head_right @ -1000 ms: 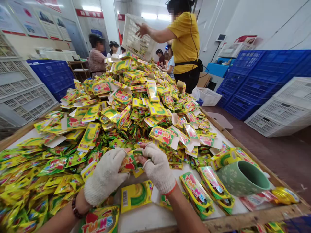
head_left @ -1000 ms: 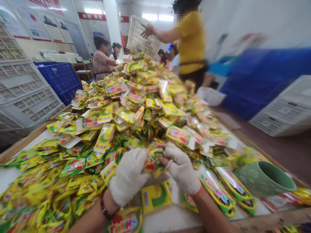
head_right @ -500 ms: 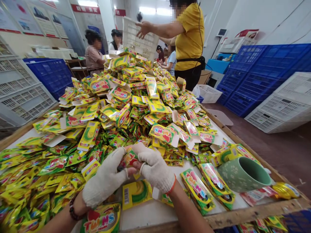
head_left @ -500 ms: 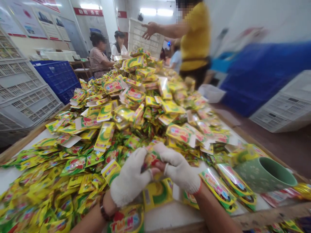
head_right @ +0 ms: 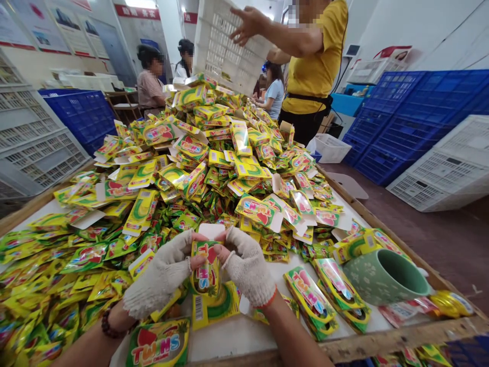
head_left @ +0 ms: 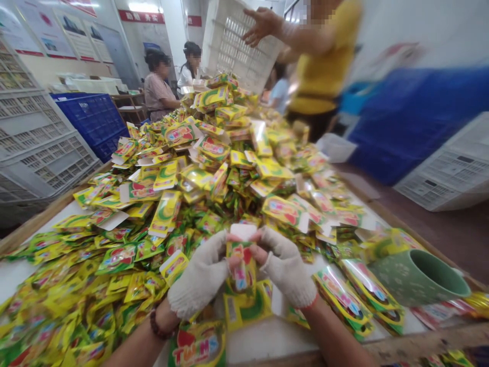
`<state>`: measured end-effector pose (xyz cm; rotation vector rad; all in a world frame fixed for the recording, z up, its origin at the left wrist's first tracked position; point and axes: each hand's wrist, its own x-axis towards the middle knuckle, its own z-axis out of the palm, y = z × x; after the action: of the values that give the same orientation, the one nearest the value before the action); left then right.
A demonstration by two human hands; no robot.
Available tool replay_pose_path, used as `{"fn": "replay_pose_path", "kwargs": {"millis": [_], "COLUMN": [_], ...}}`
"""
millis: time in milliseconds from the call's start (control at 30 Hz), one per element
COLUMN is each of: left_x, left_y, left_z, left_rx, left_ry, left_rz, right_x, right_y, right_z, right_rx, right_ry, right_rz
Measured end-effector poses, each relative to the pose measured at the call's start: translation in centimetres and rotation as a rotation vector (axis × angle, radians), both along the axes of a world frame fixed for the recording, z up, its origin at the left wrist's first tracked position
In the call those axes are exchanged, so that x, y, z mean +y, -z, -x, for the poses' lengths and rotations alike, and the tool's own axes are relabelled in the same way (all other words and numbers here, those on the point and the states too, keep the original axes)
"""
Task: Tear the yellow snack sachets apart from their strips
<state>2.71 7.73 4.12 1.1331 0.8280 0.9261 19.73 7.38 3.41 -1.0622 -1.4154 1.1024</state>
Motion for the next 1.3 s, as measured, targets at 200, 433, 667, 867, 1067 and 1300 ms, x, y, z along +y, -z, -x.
{"fn": "replay_pose_path", "kwargs": {"millis": [200, 433, 667, 867, 1067, 1300], "left_x": [-0.3, -1.3, -1.4, -1.1, -1.1, -1.3], "left_y": [0.0, 0.7, 0.7, 0.6, 0.7, 1.0], "left_z": [-0.2, -1.1, -0.3, -0.3, -0.6, -0.3], "left_rx": [-0.224, -0.137, -0.118, 0.089, 0.087, -0.063], "left_ry": [0.092, 0.45, 0.496, 0.355, 0.362, 0.399], "left_rz": [0.077, 0.266, 0.503, 0.334, 0.398, 0.457], "right_x": [-0.3, -0.8, -1.1, -1.0, -0.7, -1.5], "right_y": [-0.1, -0.2, -0.7, -0.5, -0.3, -0.5], "right_z": [0.1, 0.5, -0.4, 0.0, 0.0, 0.1], "right_rx": [0.057, 0.326, 0.106, 0.134, 0.134, -0.047], "right_ry": [0.072, -0.194, -0.349, -0.208, -0.18, -0.175], "right_rz": [-0.035, 0.133, 0.02, 0.078, 0.177, -0.056]}}
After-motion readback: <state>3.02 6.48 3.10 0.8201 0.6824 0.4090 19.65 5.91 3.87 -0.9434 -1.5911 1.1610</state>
